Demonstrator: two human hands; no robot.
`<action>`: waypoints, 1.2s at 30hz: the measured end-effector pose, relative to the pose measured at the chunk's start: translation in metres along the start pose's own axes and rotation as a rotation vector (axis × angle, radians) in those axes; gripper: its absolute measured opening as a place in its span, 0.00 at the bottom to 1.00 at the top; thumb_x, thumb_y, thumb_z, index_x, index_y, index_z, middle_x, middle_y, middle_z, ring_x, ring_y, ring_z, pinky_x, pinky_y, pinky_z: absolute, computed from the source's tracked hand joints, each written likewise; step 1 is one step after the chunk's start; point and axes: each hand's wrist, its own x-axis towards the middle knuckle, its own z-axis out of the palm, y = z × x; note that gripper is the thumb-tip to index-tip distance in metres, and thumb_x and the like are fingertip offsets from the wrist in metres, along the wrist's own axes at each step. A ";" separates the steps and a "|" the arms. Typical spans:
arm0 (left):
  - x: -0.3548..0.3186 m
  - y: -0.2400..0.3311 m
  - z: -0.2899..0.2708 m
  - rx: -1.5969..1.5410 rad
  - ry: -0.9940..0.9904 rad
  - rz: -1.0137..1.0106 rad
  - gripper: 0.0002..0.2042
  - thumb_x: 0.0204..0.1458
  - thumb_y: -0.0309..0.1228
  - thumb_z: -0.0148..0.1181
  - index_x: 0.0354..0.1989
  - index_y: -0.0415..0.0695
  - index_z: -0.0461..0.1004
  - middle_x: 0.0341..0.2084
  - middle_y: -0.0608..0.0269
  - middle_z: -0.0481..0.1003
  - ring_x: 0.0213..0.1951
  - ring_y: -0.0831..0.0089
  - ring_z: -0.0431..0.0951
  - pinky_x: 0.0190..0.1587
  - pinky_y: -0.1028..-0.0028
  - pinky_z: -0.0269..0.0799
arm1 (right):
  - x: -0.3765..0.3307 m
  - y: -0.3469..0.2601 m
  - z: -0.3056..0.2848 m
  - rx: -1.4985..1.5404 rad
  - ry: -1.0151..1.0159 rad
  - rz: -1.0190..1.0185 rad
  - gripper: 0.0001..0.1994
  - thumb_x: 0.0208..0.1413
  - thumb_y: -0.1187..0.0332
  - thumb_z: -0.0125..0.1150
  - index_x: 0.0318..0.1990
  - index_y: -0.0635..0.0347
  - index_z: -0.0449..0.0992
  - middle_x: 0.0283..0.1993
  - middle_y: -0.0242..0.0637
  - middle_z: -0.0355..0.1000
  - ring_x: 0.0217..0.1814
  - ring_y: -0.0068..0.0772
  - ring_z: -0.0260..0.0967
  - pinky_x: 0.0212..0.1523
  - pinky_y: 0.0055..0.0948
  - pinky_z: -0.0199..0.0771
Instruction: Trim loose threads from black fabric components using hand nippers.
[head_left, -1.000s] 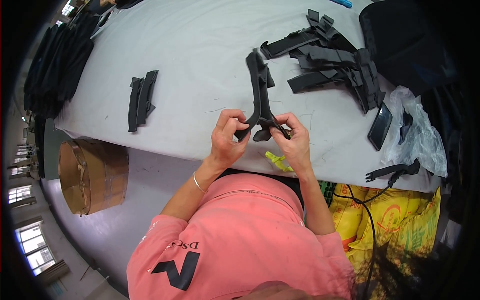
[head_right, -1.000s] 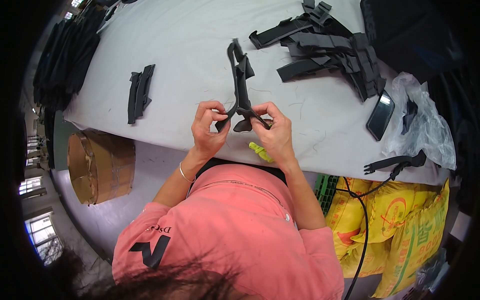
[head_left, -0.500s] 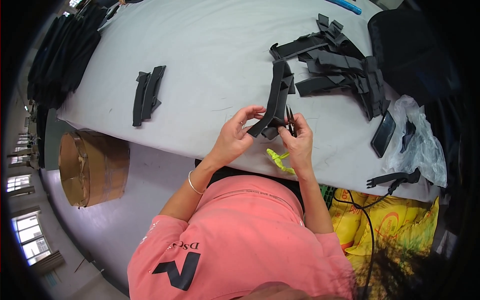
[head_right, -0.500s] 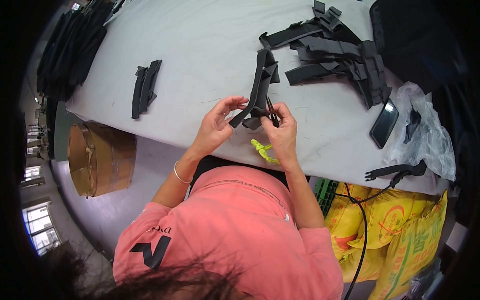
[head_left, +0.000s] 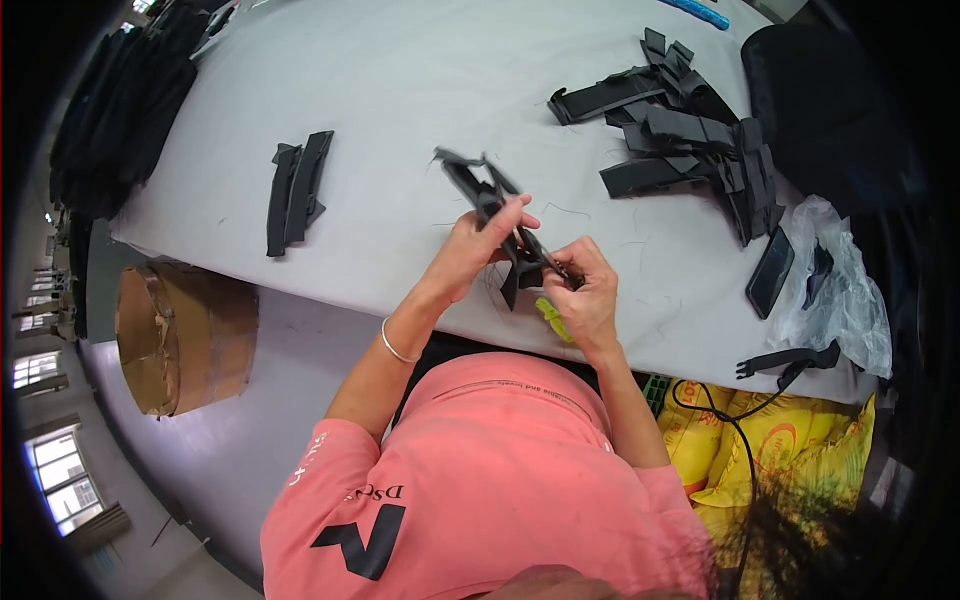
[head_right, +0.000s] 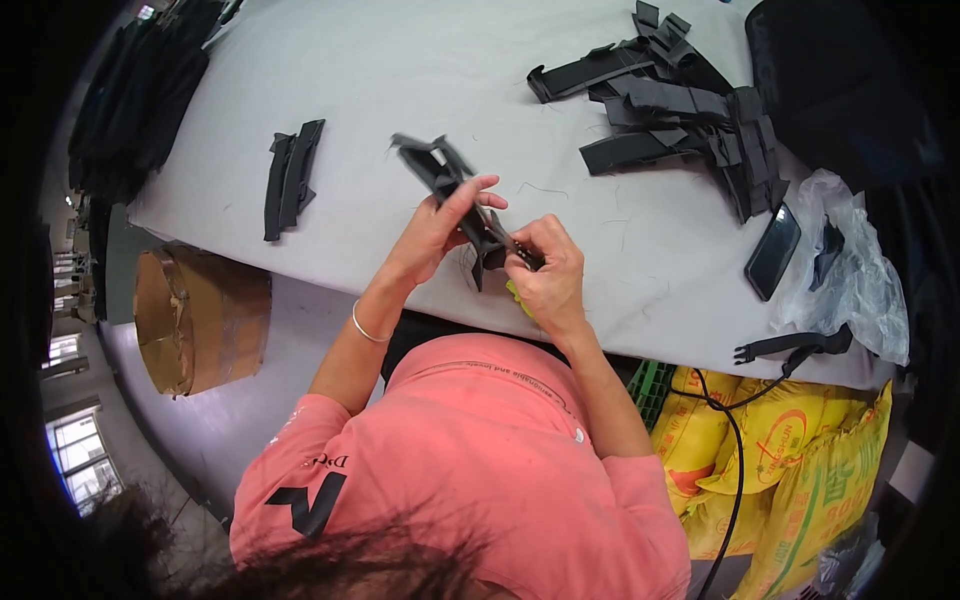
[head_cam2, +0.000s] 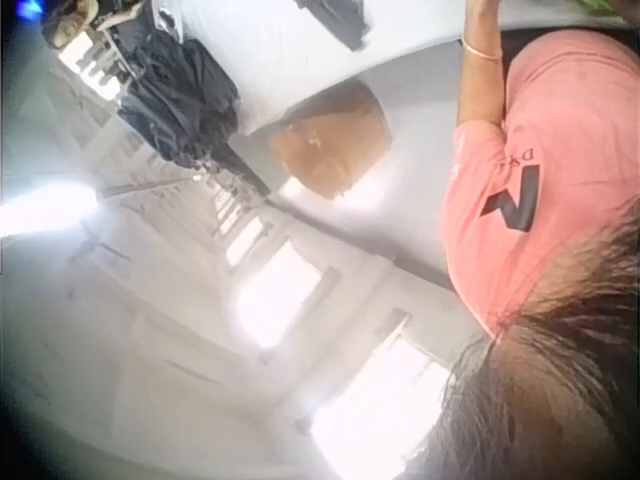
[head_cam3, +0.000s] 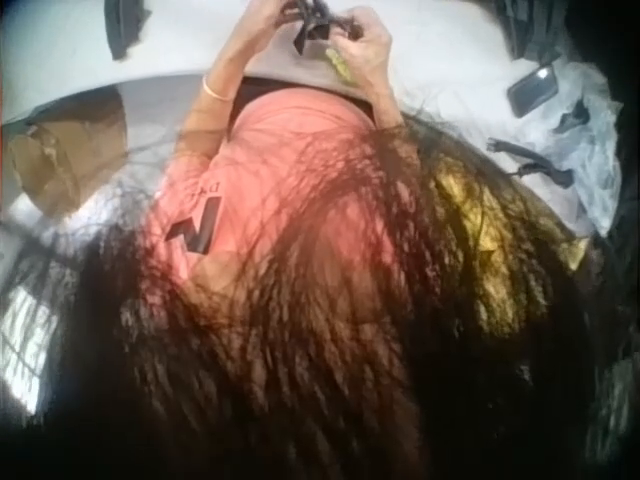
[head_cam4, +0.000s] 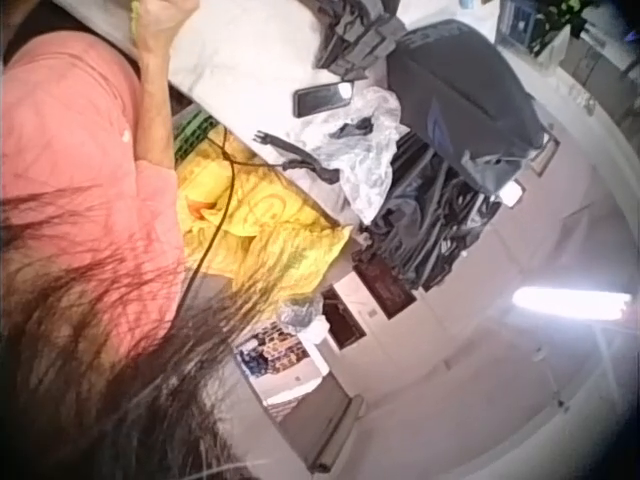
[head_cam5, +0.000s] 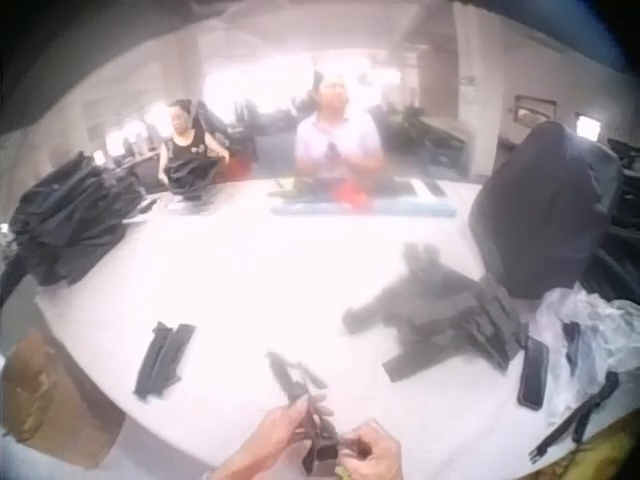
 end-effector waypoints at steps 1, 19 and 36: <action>0.002 0.000 0.000 0.085 0.010 -0.002 0.28 0.54 0.44 0.59 0.56 0.36 0.66 0.40 0.64 0.73 0.35 0.80 0.70 0.40 0.79 0.67 | 0.000 0.000 0.001 -0.009 0.005 0.007 0.07 0.39 0.84 0.56 0.28 0.66 0.69 0.26 0.32 0.60 0.24 0.22 0.60 0.26 0.21 0.63; 0.031 -0.002 -0.024 -0.286 -0.061 0.009 0.31 0.49 0.29 0.65 0.62 0.41 0.59 0.39 0.70 0.69 0.41 0.81 0.70 0.45 0.79 0.67 | 0.025 0.011 0.007 -0.197 0.192 0.003 0.08 0.38 0.84 0.58 0.28 0.64 0.71 0.27 0.33 0.62 0.25 0.24 0.63 0.26 0.22 0.64; -0.002 -0.001 -0.021 -0.014 0.212 0.321 0.23 0.43 0.24 0.68 0.44 0.41 0.59 0.35 0.61 0.73 0.38 0.78 0.73 0.41 0.76 0.73 | 0.045 -0.023 -0.014 -0.009 -0.095 0.049 0.10 0.49 0.76 0.64 0.40 0.61 0.75 0.24 0.23 0.66 0.25 0.14 0.56 0.27 0.16 0.59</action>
